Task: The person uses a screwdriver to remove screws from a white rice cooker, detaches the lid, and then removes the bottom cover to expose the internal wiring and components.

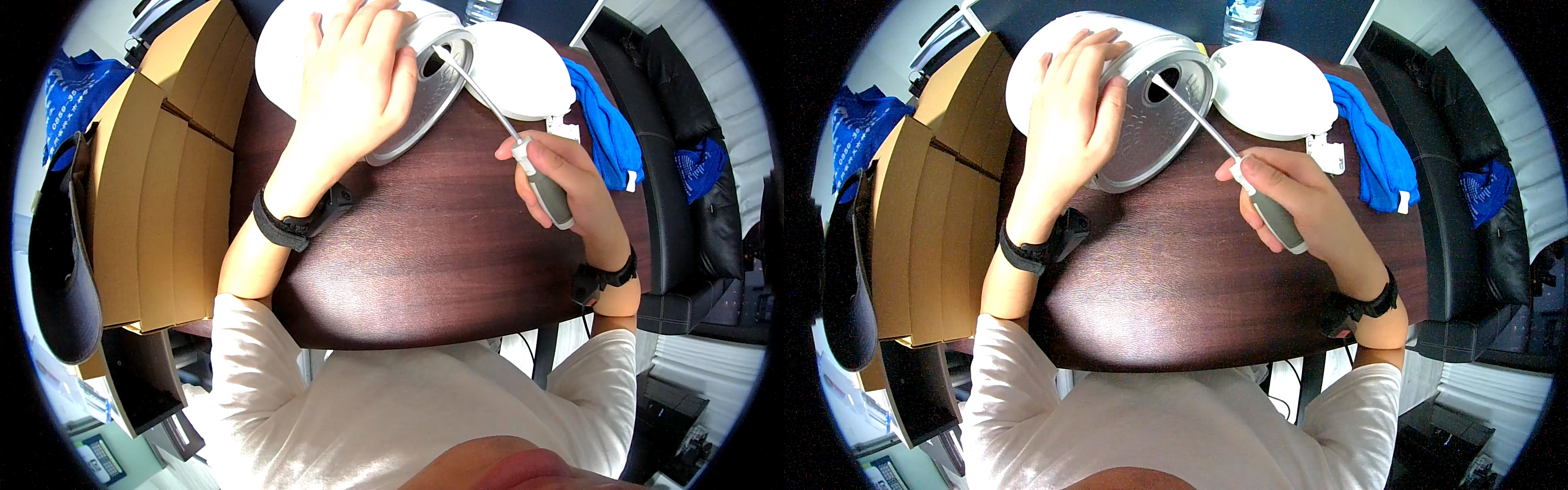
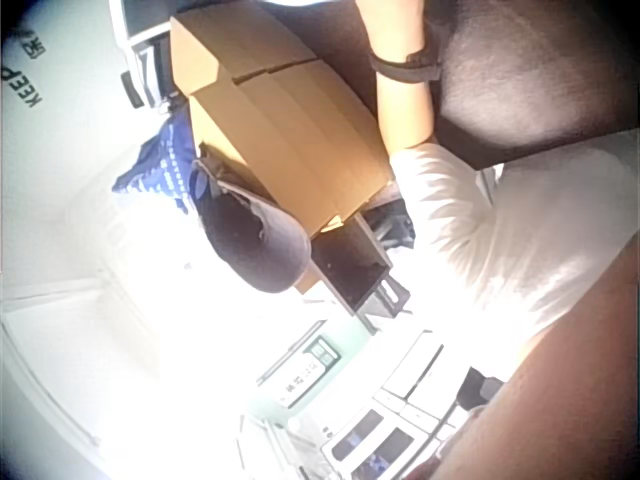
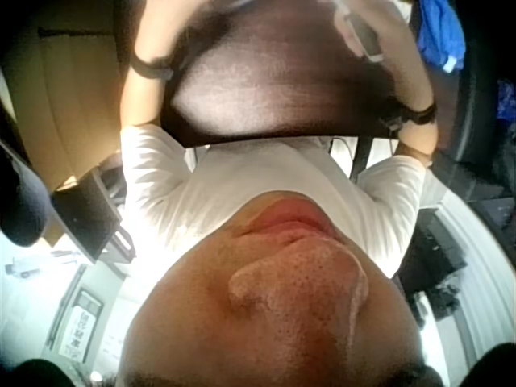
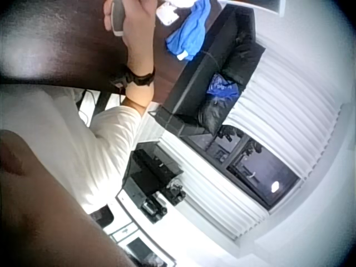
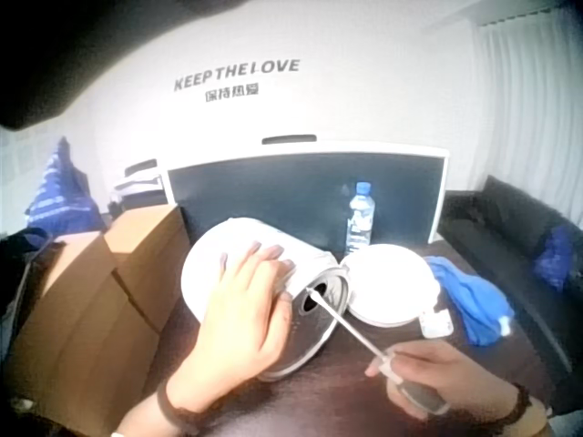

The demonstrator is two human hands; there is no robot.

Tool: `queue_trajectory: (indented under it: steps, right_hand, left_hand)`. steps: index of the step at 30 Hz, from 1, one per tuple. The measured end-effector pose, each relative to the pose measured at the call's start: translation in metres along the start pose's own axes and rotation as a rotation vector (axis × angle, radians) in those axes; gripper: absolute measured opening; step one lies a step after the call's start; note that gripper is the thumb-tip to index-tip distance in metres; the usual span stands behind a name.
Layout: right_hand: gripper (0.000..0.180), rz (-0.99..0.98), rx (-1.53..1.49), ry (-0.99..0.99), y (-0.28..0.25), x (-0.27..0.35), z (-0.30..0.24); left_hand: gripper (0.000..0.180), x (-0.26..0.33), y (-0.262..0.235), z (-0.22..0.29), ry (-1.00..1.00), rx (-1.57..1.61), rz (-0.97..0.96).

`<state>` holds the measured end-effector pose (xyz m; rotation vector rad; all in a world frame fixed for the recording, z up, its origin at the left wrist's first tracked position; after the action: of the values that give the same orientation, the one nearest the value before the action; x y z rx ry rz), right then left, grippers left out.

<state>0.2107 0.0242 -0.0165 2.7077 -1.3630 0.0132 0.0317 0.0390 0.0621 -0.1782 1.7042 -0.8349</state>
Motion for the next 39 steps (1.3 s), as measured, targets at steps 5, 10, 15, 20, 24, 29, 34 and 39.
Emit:
queue_trajectory:
  steps: [5,10,15,20,24,29,34,39]
  right_hand:
    - [0.036,0.026,0.024,-0.007,-0.004,-0.001,-0.002]
    - [0.034,0.078,0.053,0.011,-0.010,0.002,-0.007]
    - [0.029,0.176,0.164,0.007,-0.022,0.008,-0.014]
    - [0.022,0.393,0.349,0.152,-0.067,0.044,0.007]
    - [0.022,0.545,0.414,0.314,-0.111,0.093,0.052]
    - [0.025,0.521,0.398,0.425,-0.117,0.129,0.092]
    - [0.028,0.552,0.489,0.463,-0.115,0.140,0.097]
    - [0.028,0.649,0.687,0.481,-0.118,0.159,0.082]
  left_hand:
    - [0.029,0.000,0.000,-0.001,0.003,-0.001,-0.002]
    - [0.029,0.001,0.000,-0.003,0.002,0.010,0.004]
    - [0.029,0.000,0.000,-0.004,0.000,0.012,0.004]
    - [0.030,0.002,0.002,-0.009,-0.007,0.000,-0.003]
    - [0.030,0.001,0.002,-0.005,0.005,0.018,0.026]
    - [0.029,0.000,0.000,0.004,0.045,-0.014,0.035]
    - [0.028,-0.001,-0.001,0.003,0.066,0.006,0.039]
    - [0.028,0.000,-0.001,0.006,0.088,-0.007,0.054]
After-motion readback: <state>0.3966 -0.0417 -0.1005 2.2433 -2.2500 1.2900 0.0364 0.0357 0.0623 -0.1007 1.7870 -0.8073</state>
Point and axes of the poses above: each hand's wrist, its own x-axis away from the middle knuckle, its own y-axis out of the palm, z = x × y, the point moved 8 cm from there along -x, towards the middle knuckle, and after that the axes turned 8 degrees about -x, right-handed, at the moved point
